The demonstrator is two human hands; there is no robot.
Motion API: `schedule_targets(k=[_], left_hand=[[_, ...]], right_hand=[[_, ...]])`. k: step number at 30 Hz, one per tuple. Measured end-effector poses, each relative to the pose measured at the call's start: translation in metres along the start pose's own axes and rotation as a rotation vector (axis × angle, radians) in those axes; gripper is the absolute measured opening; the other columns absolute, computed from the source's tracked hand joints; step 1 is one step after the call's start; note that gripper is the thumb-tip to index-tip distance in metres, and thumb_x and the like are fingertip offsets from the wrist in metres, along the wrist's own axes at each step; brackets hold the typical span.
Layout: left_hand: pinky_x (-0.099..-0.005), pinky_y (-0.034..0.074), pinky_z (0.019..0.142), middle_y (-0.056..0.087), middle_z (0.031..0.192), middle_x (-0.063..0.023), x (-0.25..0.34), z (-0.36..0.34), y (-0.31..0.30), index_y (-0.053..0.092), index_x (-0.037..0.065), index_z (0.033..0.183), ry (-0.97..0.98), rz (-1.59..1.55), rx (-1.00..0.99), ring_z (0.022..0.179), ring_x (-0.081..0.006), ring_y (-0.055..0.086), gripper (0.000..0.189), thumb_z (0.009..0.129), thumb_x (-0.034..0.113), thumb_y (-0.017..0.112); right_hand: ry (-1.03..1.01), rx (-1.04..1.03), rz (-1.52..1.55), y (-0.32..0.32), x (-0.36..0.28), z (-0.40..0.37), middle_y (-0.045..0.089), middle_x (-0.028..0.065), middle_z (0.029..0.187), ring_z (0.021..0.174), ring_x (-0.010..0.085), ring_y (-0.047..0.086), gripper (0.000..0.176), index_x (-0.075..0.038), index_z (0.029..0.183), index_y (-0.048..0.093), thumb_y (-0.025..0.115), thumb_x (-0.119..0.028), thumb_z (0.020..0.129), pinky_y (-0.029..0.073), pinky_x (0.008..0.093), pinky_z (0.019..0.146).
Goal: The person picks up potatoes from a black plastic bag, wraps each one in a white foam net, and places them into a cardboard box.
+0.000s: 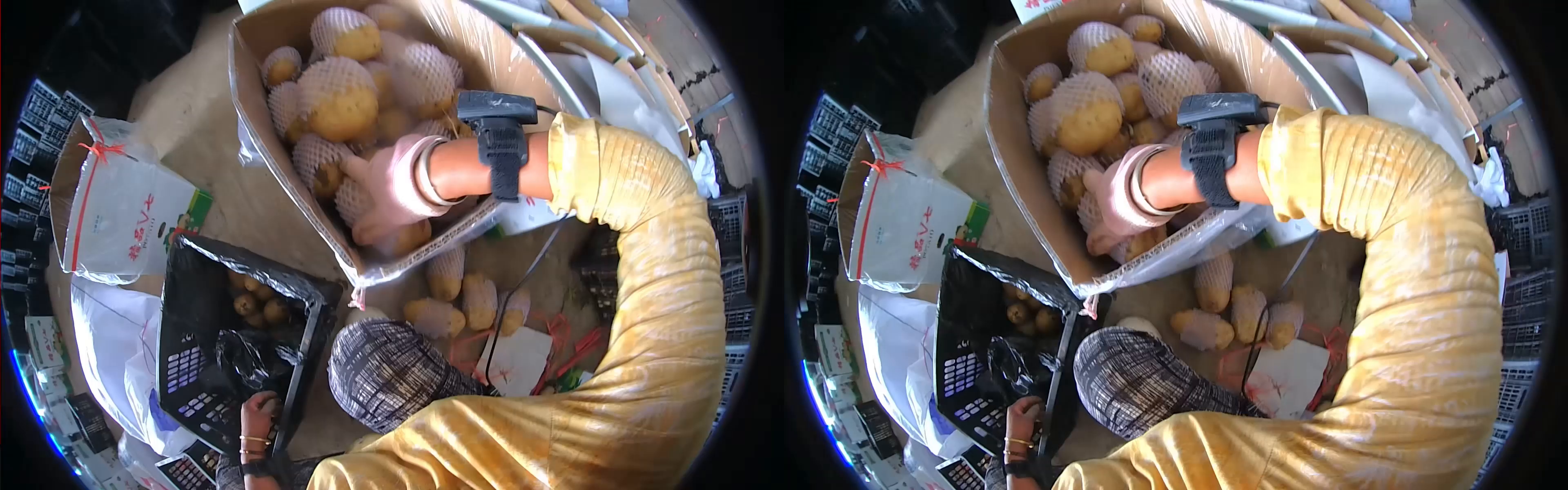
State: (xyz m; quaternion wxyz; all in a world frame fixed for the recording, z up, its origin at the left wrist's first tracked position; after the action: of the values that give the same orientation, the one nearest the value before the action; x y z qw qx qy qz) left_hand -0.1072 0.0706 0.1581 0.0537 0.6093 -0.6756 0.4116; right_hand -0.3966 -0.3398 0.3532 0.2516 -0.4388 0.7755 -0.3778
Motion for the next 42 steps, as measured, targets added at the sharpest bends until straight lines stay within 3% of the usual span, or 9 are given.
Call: schedule_targets(k=[6, 8, 12, 15, 18, 21, 31, 35, 42], left_hand=[[-0.0254, 0.047, 0.053, 0.068, 0.078, -0.0053, -0.009, -0.013, 0.003, 0.071, 0.003, 0.094, 0.076, 0.121, -0.039, 0.06, -0.0098, 0.058, 0.021, 0.076, 0.005, 0.061], [-0.0252, 0.047, 0.054, 0.068, 0.078, -0.0048, -0.014, -0.011, 0.0, 0.071, 0.003, 0.094, 0.042, 0.025, -0.007, 0.061, -0.0094, 0.058, 0.021, 0.076, 0.004, 0.061], [-0.0256, 0.049, 0.063, 0.068, 0.081, -0.0033, -0.005, -0.014, -0.001, 0.071, 0.001, 0.095, -0.032, 0.006, 0.016, 0.069, -0.0093, 0.059, 0.021, 0.079, 0.002, 0.058], [-0.0256, 0.049, 0.064, 0.068, 0.083, -0.0036, -0.01, -0.011, 0.002, 0.07, 0.001, 0.097, 0.03, 0.071, -0.018, 0.07, -0.0095, 0.059, 0.021, 0.08, 0.002, 0.057], [-0.0251, 0.049, 0.066, 0.068, 0.086, -0.0042, 0.0, -0.014, 0.002, 0.069, -0.001, 0.098, 0.043, 0.106, -0.031, 0.071, -0.0098, 0.06, 0.021, 0.081, 0.004, 0.057], [-0.0238, 0.05, 0.063, 0.066, 0.086, -0.0045, 0.004, -0.017, -0.002, 0.066, -0.002, 0.105, 0.07, 0.056, -0.052, 0.07, -0.01, 0.06, 0.024, 0.084, 0.005, 0.057], [-0.0242, 0.051, 0.063, 0.068, 0.083, -0.009, 0.012, -0.114, -0.034, 0.065, -0.004, 0.103, 0.042, -0.059, 0.208, 0.072, -0.014, 0.065, 0.023, 0.082, -0.002, 0.056], [-0.0268, 0.053, 0.069, 0.069, 0.088, -0.0105, 0.038, -0.151, -0.033, 0.065, -0.002, 0.103, 0.013, -0.103, 0.261, 0.077, -0.0169, 0.066, 0.022, 0.083, 0.003, 0.058], [-0.0263, 0.054, 0.062, 0.068, 0.083, -0.0132, -0.017, -0.129, -0.042, 0.064, -0.006, 0.102, 0.014, -0.332, 0.215, 0.069, -0.0186, 0.066, 0.021, 0.083, -0.001, 0.056]], right_hand=[[0.245, -0.014, -0.108, -0.038, 0.018, -0.027, 0.067, 0.0184, 0.103, 0.097, 0.0326, 0.065, 0.078, -0.001, 0.111, 0.063, 0.04, -0.07, 0.081, 0.051, 0.0403, 0.081], [-0.061, 1.058, 0.089, -0.036, 0.049, -0.057, 0.066, 0.0188, 0.084, 0.087, 0.0272, 0.066, 0.048, -0.005, 0.092, 0.069, 0.053, -0.051, 0.084, 0.053, 0.0412, 0.073], [0.112, 1.316, -0.118, 0.043, 0.08, -0.186, 0.062, 0.0077, 0.075, 0.061, 0.0171, 0.059, 0.013, -0.001, 0.095, 0.061, 0.061, -0.009, 0.085, 0.049, 0.029, 0.054], [0.136, 1.51, 1.145, 0.106, 0.01, -0.198, 0.063, 0.0015, 0.064, 0.05, 0.0101, 0.057, 0.008, -0.002, 0.081, 0.067, 0.063, -0.007, 0.086, 0.043, 0.0228, 0.043], [0.828, 0.511, 1.118, 0.207, 0.011, -0.146, 0.064, 0.0076, 0.062, 0.059, 0.015, 0.062, 0.028, 0.0, 0.076, 0.069, 0.067, -0.027, 0.081, 0.05, 0.0292, 0.057], [0.991, 0.341, 1.054, 0.342, 0.018, -0.058, 0.061, 0.025, 0.116, 0.106, 0.0344, 0.06, 0.086, 0.001, 0.134, 0.043, 0.071, -0.049, 0.07, 0.048, 0.0383, 0.091], [1.466, 0.362, 1.366, 0.362, 0.017, 0.041, 0.057, 0.0229, 0.123, 0.116, 0.0344, 0.055, 0.096, -0.01, 0.139, 0.032, 0.083, -0.032, 0.06, 0.048, 0.042, 0.094], [1.01, 1.18, 1.948, 0.476, 0.053, 0.068, 0.059, 0.02, 0.12, 0.109, 0.0307, 0.059, 0.072, 0.004, 0.13, 0.044, 0.072, -0.029, 0.073, 0.045, 0.0376, 0.096], [-0.651, 0.803, 3.0, 0.389, -0.03, -0.115, 0.056, 0.0174, 0.126, 0.112, 0.0366, 0.055, 0.068, -0.002, 0.132, 0.048, 0.034, -0.054, 0.091, 0.044, 0.0507, 0.096]])
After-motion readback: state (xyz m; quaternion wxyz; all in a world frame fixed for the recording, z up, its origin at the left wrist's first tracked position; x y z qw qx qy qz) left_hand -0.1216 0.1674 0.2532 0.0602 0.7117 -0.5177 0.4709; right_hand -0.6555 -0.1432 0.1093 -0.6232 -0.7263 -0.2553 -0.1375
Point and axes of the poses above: each hand's wrist, its own z-axis towards the middle knuckle, its own y-axis out of the palm, x = y × z, the point moved 1 cm from there along z, towards the middle knuckle
